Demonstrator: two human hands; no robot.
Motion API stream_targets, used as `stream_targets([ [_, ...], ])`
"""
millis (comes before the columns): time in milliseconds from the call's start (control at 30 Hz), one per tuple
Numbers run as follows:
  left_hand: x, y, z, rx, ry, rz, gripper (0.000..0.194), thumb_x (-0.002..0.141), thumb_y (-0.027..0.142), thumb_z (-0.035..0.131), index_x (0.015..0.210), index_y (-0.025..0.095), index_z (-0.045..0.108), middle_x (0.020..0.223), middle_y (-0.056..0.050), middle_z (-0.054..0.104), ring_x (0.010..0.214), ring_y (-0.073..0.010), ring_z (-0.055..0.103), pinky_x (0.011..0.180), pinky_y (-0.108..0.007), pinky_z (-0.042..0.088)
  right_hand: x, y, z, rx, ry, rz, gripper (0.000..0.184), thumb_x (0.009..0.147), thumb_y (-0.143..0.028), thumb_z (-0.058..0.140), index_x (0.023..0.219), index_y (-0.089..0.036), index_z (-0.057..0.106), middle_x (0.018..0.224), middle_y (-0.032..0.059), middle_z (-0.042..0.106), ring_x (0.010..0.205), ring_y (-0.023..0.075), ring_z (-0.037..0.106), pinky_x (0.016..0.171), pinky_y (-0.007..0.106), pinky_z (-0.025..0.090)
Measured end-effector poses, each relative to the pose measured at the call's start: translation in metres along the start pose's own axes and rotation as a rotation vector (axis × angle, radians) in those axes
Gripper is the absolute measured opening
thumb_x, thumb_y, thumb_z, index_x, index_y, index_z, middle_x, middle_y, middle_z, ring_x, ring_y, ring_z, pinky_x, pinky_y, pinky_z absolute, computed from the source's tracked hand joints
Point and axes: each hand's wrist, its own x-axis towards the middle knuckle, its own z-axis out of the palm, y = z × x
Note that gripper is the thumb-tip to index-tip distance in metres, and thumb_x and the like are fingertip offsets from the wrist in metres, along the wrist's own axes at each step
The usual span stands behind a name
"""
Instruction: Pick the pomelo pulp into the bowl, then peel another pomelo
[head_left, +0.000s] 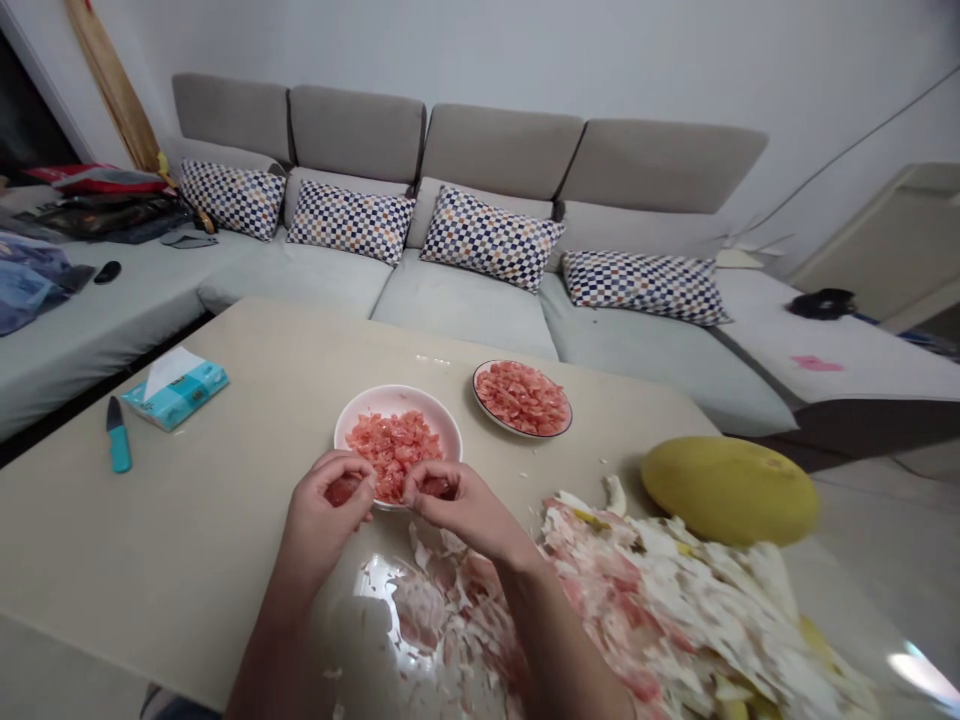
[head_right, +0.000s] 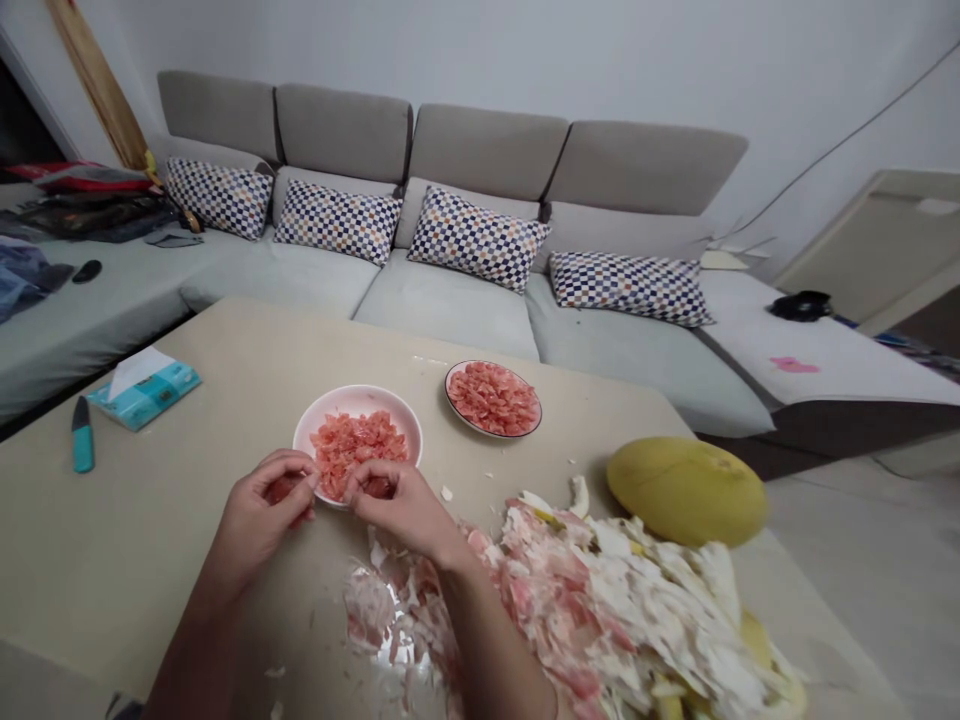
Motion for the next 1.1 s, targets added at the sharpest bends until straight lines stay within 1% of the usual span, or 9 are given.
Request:
stream_targets([
  [167,0.001,-0.001,-0.001,0.226,-0.028,0.113,0.017,0.078,0.032,0.068,0.068,0.019,0.069,0.082,-0.004,0.065,0.072,-0.0157,0.062,0.065,-0.025,0.050,0.001,0.002,-0.010,-0.244,0.111,-0.099,0.022,0.085,-0.040,0.064,0.093,-0.021,0.074,0.089,0.0041,0.071,0.079,0.0177,0.062,0.072,0.030,0.047],
  [300,-0.004,0.002,0.011,0.307,-0.166,0.134,0.013,0.080,0.020,0.060,0.077,0.021,0.072,0.084,-0.004,0.068,0.079,-0.0175,0.063,0.069,-0.025,0.048,0.006,0.009,-0.013,-0.395,0.287,-0.168,0.029,0.089,-0.039,0.058,0.109,-0.022,0.072,0.112,0.0081,0.071,0.106,0.0240,0.062,0.095,0.040,0.045],
  [400,-0.013,0.006,0.020,0.324,-0.338,0.120,0.015,0.077,0.015,0.061,0.078,0.023,0.074,0.080,-0.002,0.070,0.073,-0.0165,0.063,0.064,-0.024,0.047,0.008,0.009,-0.013,-0.244,0.302,-0.144,0.032,0.089,-0.047,0.060,0.101,-0.020,0.071,0.094,0.0060,0.071,0.083,0.0192,0.064,0.077,0.032,0.050],
  [500,-0.020,0.010,0.025,0.306,-0.491,0.121,0.011,0.077,0.024,0.068,0.069,0.024,0.076,0.072,-0.002,0.070,0.068,-0.0169,0.062,0.062,-0.025,0.047,0.008,0.007,-0.012,0.029,0.239,-0.089,0.038,0.087,-0.055,0.060,0.092,-0.018,0.067,0.076,0.0016,0.066,0.054,0.0103,0.050,0.052,0.024,0.042],
  [633,-0.018,0.008,0.028,0.177,-0.347,0.072,0.015,0.083,0.027,0.063,0.084,0.023,0.077,0.083,-0.004,0.074,0.074,-0.0180,0.065,0.066,-0.025,0.049,0.007,0.003,-0.007,0.240,0.172,-0.066,0.048,0.086,-0.061,0.058,0.107,-0.019,0.065,0.094,0.0078,0.070,0.058,0.0111,0.054,0.048,0.023,0.040],
  [767,-0.012,0.003,0.025,0.150,-0.166,-0.029,0.032,0.085,0.042,0.061,0.067,0.018,0.070,0.066,-0.002,0.064,0.056,-0.0131,0.055,0.054,-0.023,0.044,0.004,0.001,0.000,0.194,0.174,-0.085,0.053,0.092,-0.060,0.051,0.126,-0.021,0.057,0.105,0.0107,0.071,0.055,0.0107,0.055,0.047,0.023,0.039],
  [833,-0.011,0.001,0.024,0.095,-0.108,-0.081,0.032,0.085,0.046,0.061,0.075,0.017,0.071,0.067,-0.001,0.064,0.050,-0.0105,0.049,0.047,-0.022,0.040,0.002,0.000,0.005,0.125,0.180,-0.097,0.053,0.094,-0.059,0.047,0.131,-0.022,0.055,0.105,0.0095,0.071,0.048,0.0082,0.049,0.046,0.024,0.038],
  [933,-0.011,-0.001,0.024,-0.009,-0.097,-0.139,0.033,0.081,0.046,0.066,0.098,0.018,0.072,0.077,-0.003,0.068,0.049,-0.0098,0.049,0.045,-0.021,0.041,-0.002,-0.001,0.011,0.019,0.167,-0.114,0.052,0.095,-0.059,0.046,0.133,-0.026,0.055,0.105,0.0068,0.071,0.045,0.0066,0.042,0.047,0.024,0.038],
  [1100,-0.010,0.000,0.023,-0.077,-0.080,-0.160,0.033,0.077,0.044,0.071,0.096,0.017,0.074,0.077,-0.004,0.070,0.049,-0.0090,0.050,0.046,-0.021,0.043,-0.008,-0.003,0.011,-0.017,0.064,-0.089,0.055,0.095,-0.061,0.044,0.137,-0.026,0.052,0.091,0.0041,0.068,0.051,0.0098,0.050,0.052,0.026,0.044],
])
